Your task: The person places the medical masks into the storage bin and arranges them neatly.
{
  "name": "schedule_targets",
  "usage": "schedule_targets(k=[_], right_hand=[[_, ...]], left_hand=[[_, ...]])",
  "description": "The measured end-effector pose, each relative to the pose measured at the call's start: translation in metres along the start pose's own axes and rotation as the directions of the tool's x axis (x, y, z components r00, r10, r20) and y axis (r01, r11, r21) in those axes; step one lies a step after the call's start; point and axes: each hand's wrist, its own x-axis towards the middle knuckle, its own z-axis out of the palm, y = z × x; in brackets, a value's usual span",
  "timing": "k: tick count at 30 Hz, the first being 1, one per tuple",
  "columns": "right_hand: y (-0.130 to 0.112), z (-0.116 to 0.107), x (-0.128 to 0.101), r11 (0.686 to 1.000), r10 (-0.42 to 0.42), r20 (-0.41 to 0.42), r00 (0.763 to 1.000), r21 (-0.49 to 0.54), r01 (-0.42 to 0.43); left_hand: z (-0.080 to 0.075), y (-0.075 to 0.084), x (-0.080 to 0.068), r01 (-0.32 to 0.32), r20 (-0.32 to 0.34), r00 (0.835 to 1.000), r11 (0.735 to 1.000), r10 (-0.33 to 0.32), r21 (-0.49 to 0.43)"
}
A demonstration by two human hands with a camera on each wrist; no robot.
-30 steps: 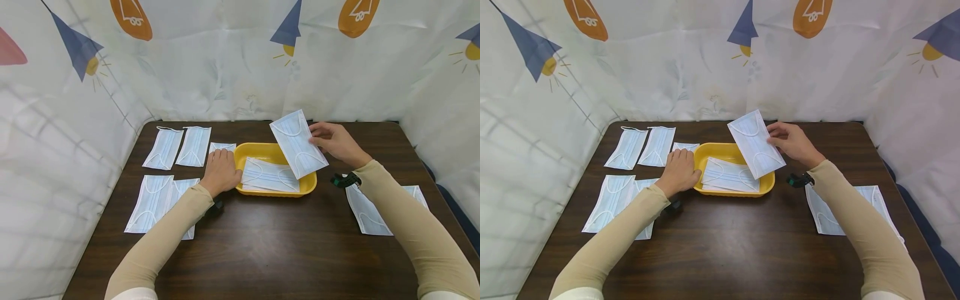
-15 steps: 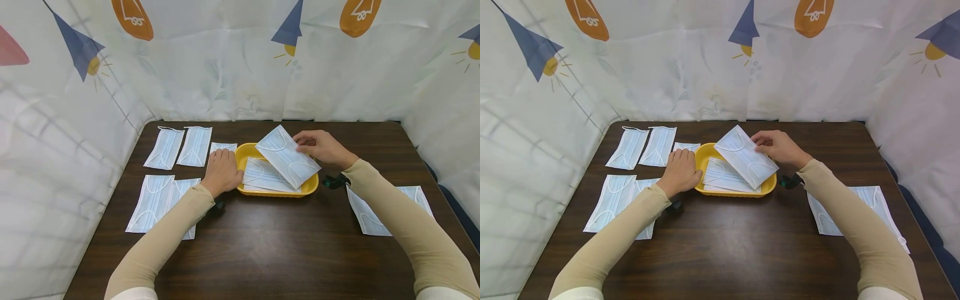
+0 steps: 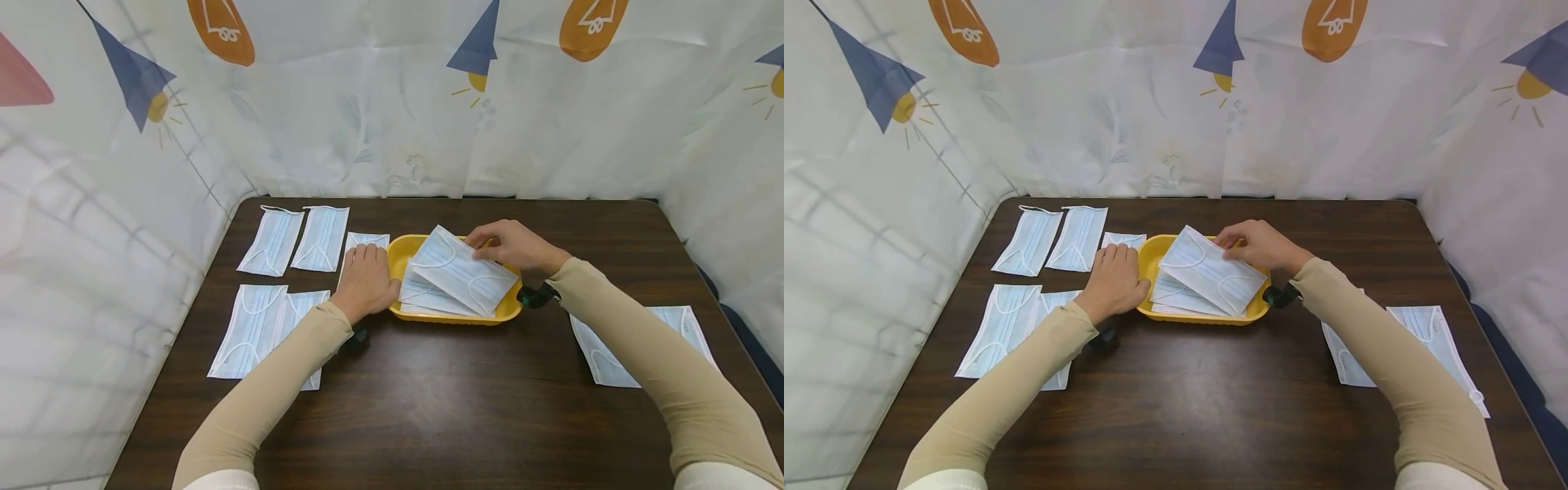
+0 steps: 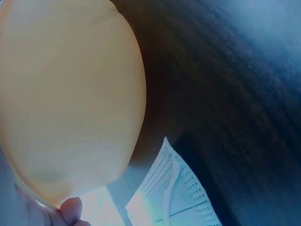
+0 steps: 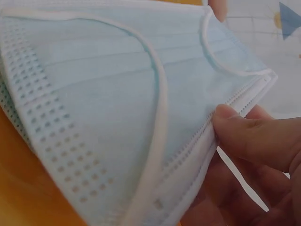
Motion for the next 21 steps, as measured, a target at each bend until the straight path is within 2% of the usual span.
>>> schedule_targets(k=[14, 21], right_hand=[[-0.006, 0.008, 0.010, 0.999, -0.047, 0.077, 0.996, -0.009, 0.048], [-0.005, 0.013, 0.020, 0.998, -0.060, 0.121, 0.991, -0.021, 0.063]], left_hand=[[-0.001, 0.002, -0.001, -0.006, -0.004, 1.000, 1.000, 0.006, 0.015], [-0.001, 0.002, -0.001, 0.005, 0.014, 1.000, 1.000, -0.005, 0.015]])
